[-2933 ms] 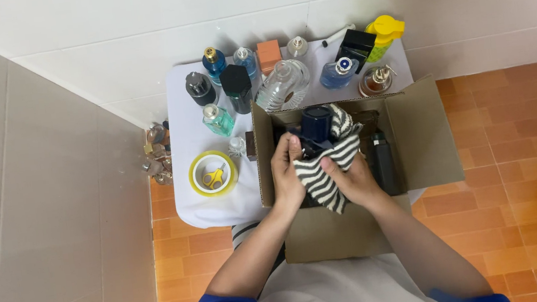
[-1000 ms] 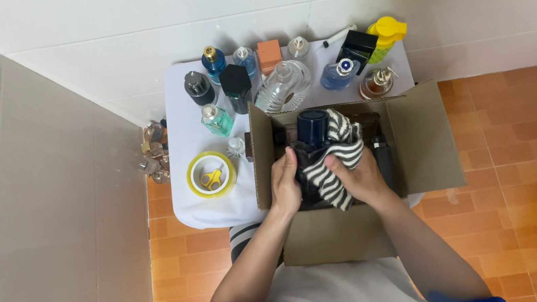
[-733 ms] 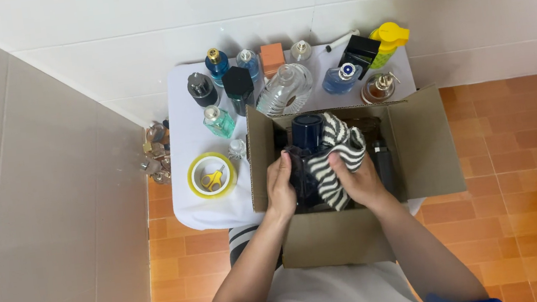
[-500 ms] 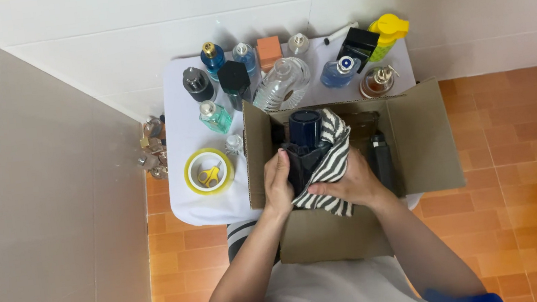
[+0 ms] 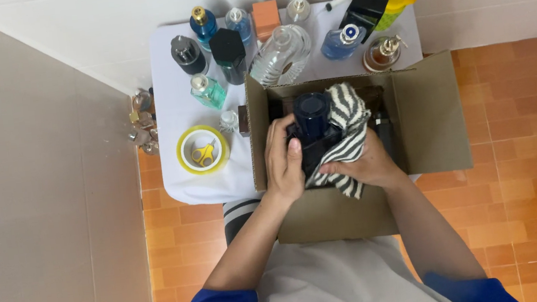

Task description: Packing perfume bottles into a cardboard box by wrapping them in a cloth.

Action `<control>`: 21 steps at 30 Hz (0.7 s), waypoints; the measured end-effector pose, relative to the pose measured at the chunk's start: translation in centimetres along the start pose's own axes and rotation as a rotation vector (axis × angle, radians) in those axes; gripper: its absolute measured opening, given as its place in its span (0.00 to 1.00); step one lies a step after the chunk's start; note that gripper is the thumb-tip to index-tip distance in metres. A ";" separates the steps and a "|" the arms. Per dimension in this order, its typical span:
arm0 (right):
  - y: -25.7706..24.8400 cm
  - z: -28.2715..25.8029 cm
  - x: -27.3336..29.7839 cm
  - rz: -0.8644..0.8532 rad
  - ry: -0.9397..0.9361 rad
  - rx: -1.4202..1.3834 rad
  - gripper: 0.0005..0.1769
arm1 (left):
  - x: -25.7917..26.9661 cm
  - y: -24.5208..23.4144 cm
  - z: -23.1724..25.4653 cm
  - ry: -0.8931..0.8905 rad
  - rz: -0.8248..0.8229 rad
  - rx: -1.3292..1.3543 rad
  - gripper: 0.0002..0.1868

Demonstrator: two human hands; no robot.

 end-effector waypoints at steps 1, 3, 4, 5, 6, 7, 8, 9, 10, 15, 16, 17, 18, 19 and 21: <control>0.0 -0.9 -0.1 0.021 -0.015 0.034 0.34 | 0.2 0.0 -0.6 -0.053 -0.044 -0.009 0.25; -0.4 -0.8 0.4 0.037 -0.021 0.064 0.32 | 0.0 0.0 -0.3 -0.113 -0.083 -0.023 0.29; -1.0 0.2 0.9 0.069 -0.005 0.062 0.30 | -0.4 0.2 0.4 -0.148 -0.134 -0.142 0.31; -1.5 1.1 1.4 0.101 0.009 0.062 0.29 | -1.0 0.3 1.1 -0.181 -0.185 -0.262 0.37; -1.6 1.5 1.5 0.095 0.015 0.058 0.29 | -1.5 0.2 1.9 -0.188 -0.181 -0.267 0.37; -1.9 1.8 1.8 0.105 0.001 0.087 0.30 | -1.8 0.3 2.5 -0.212 -0.224 -0.312 0.35; -2.1 2.0 2.2 0.116 -0.014 0.116 0.30 | -2.2 0.4 3.1 -0.236 -0.268 -0.357 0.34; -2.5 2.1 2.1 0.108 -0.009 0.114 0.30 | -2.1 0.3 3.4 -0.243 -0.262 -0.361 0.34; -3.0 2.3 2.0 0.100 -0.001 0.176 0.33 | -2.1 0.2 3.7 -0.232 -0.277 -0.385 0.35; -5.0 3.7 2.9 0.223 0.262 0.395 0.55 | -3.5 -1.5 7.4 -0.114 -0.219 -0.359 0.33; -4.8 2.9 3.0 0.342 0.330 0.329 0.49 | -4.1 -2.3 8.2 -0.092 -0.166 -0.340 0.34; -4.6 2.1 3.2 0.461 0.397 0.263 0.44 | -4.6 -3.1 9.1 -0.069 -0.113 -0.320 0.35; -3.9 0.8 2.4 0.456 0.400 0.262 0.44 | -5.4 -4.0 9.9 -0.072 -0.110 -0.323 0.35; -3.4 0.2 2.1 0.505 0.617 0.268 0.41 | -6.3 -5.1 10.9 -0.060 -0.054 -0.319 0.34; -3.2 0.4 2.0 0.547 0.837 0.269 0.42 | -8.2 -7.3 11.9 -0.048 0.002 -0.318 0.33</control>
Point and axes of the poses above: each hand's wrist, its own x-axis away from the middle knuckle, its own y-axis out of the palm, z = x × y, the point moved 4 cm from there along -x, towards the middle knuckle, and after that the axes turned 13 degrees about z, right-handed, at the moved point
